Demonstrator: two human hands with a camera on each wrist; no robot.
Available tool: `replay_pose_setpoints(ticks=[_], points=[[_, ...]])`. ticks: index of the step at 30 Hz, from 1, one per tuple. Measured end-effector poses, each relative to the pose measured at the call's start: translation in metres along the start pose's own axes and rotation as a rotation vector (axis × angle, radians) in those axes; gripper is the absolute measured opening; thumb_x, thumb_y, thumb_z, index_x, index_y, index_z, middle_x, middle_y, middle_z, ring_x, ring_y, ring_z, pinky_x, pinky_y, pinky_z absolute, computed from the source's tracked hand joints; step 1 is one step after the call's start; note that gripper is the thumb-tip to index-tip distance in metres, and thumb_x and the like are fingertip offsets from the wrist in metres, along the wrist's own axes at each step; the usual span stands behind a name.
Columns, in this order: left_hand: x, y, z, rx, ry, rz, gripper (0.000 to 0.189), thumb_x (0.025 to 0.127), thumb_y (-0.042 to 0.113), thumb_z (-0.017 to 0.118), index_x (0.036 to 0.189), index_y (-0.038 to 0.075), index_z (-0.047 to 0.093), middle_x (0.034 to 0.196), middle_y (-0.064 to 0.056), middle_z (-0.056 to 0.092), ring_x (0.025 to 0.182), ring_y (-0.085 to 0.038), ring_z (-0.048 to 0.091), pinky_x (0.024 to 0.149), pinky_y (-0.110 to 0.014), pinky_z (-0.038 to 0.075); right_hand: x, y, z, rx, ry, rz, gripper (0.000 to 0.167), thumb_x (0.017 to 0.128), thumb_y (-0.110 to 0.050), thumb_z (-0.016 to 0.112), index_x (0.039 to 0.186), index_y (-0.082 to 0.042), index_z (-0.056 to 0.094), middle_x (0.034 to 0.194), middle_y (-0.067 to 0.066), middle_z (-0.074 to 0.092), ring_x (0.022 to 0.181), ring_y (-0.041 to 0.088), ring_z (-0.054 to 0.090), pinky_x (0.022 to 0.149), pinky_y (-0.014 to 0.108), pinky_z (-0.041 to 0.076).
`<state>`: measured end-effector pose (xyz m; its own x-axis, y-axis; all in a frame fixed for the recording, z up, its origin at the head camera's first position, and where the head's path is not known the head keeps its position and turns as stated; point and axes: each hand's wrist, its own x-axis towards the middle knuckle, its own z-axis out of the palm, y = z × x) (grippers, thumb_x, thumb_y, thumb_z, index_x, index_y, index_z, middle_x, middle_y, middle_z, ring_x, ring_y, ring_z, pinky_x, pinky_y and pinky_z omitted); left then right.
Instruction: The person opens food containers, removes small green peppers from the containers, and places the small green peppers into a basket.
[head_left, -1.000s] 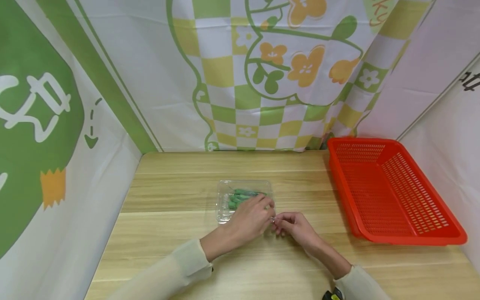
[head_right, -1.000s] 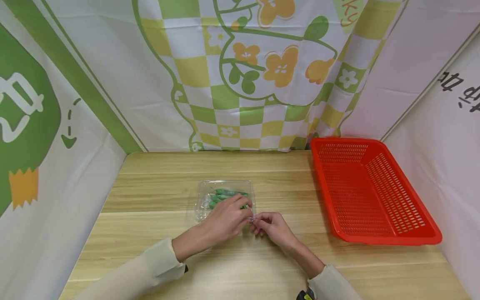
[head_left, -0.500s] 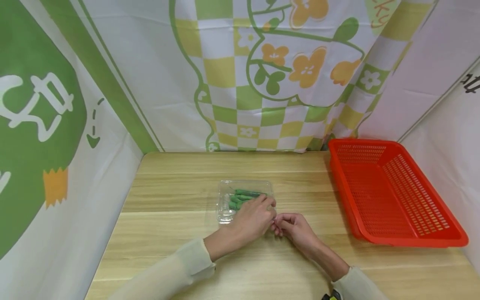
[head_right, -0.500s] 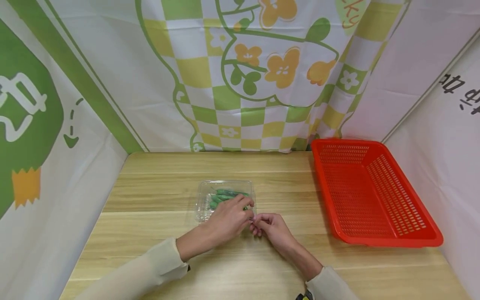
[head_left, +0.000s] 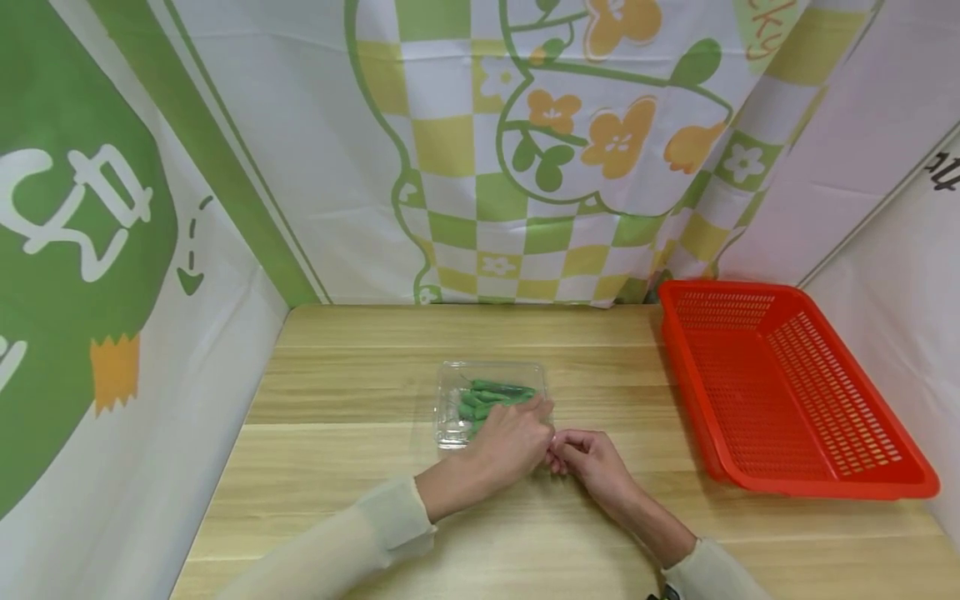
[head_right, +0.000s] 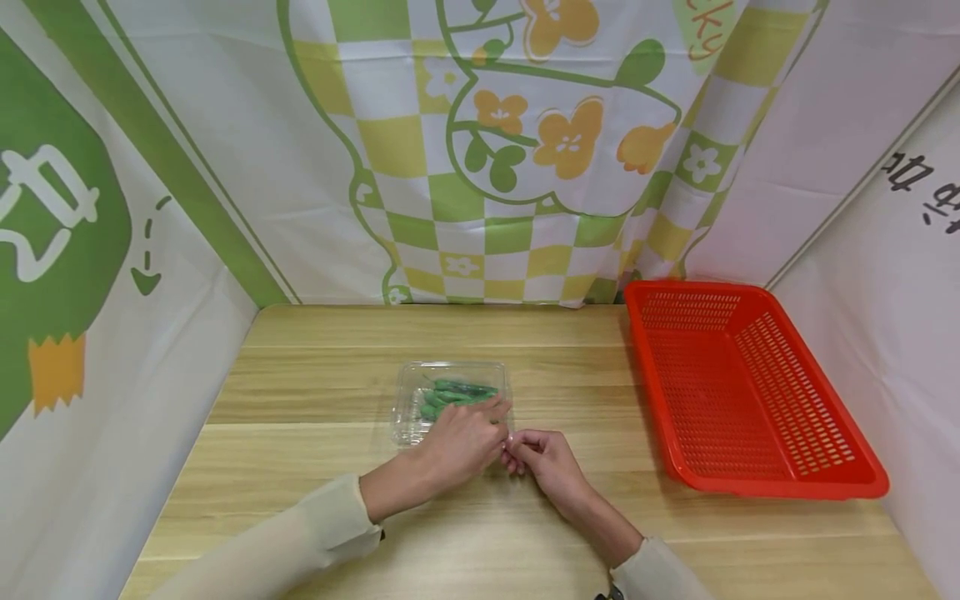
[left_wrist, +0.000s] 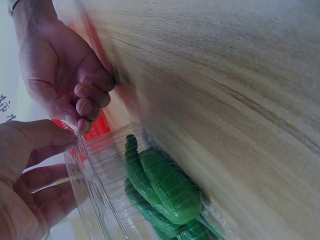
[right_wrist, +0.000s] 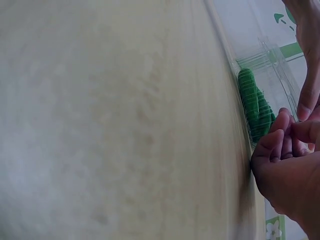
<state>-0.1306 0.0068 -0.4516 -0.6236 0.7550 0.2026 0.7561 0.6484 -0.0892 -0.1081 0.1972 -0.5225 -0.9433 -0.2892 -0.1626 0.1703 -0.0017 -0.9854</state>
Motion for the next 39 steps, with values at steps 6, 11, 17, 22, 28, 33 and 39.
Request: replay_pose_setpoints(ticks=[6,11,17,22,28,33,39], points=[[0.001,0.003,0.001,0.043,0.028,0.008,0.013,0.095,0.028,0.081,0.089,0.016,0.081,0.137,-0.009,0.071,0.125,-0.025,0.07,0.056,-0.024,0.063,-0.001,0.0,0.002,-0.065,0.028,-0.035,0.02,0.106,-0.005,0.06,0.097,0.009,0.071,0.083,0.008,0.069,0.074,0.012,0.062,0.067,0.02,0.054],[0.001,0.004,0.002,0.07,0.03,0.006,0.015,0.094,0.03,0.082,0.094,0.015,0.082,0.137,-0.008,0.071,0.123,-0.024,0.071,0.06,-0.026,0.065,0.0,-0.001,0.004,-0.094,0.052,-0.039,0.021,0.105,-0.005,0.06,0.095,0.009,0.072,0.08,0.005,0.069,0.072,0.011,0.062,0.066,0.02,0.053],[0.0,0.003,0.001,0.053,0.015,0.002,0.018,0.094,0.032,0.082,0.095,0.014,0.082,0.139,-0.009,0.069,0.125,-0.025,0.07,0.057,-0.024,0.063,-0.001,-0.002,0.005,-0.117,0.065,-0.038,0.021,0.105,-0.005,0.062,0.097,0.011,0.074,0.08,0.006,0.071,0.072,0.011,0.063,0.067,0.021,0.055],[-0.002,0.003,0.003,0.061,0.028,0.009,0.017,0.095,0.031,0.081,0.097,0.014,0.082,0.14,-0.008,0.069,0.125,-0.024,0.07,0.055,-0.022,0.062,-0.001,-0.002,0.007,-0.12,0.076,-0.023,0.02,0.104,-0.004,0.062,0.099,0.011,0.075,0.08,0.005,0.072,0.072,0.012,0.063,0.067,0.021,0.056],[-0.004,0.002,0.008,0.035,0.059,0.016,0.011,0.097,0.024,0.078,0.096,0.013,0.081,0.14,-0.008,0.07,0.127,-0.025,0.069,0.055,-0.022,0.062,-0.001,-0.004,0.007,-0.115,0.072,-0.024,0.019,0.102,0.0,0.061,0.097,0.013,0.074,0.079,0.003,0.071,0.072,0.012,0.064,0.067,0.021,0.056],[-0.006,0.001,0.011,0.014,0.1,0.023,0.01,0.097,0.012,0.073,0.089,0.011,0.079,0.137,-0.009,0.071,0.124,-0.026,0.07,0.055,-0.025,0.062,-0.001,-0.004,0.007,-0.104,0.073,-0.015,0.018,0.1,0.003,0.06,0.094,0.013,0.074,0.078,0.005,0.072,0.071,0.012,0.064,0.067,0.021,0.057],[-0.006,-0.001,0.011,-0.005,0.129,0.026,0.016,0.097,0.011,0.071,0.082,0.011,0.076,0.133,-0.008,0.073,0.12,-0.024,0.073,0.046,-0.018,0.054,-0.001,-0.007,0.008,-0.118,0.067,0.002,0.018,0.1,0.003,0.061,0.096,0.016,0.074,0.081,0.009,0.072,0.072,0.012,0.065,0.069,0.021,0.059]])
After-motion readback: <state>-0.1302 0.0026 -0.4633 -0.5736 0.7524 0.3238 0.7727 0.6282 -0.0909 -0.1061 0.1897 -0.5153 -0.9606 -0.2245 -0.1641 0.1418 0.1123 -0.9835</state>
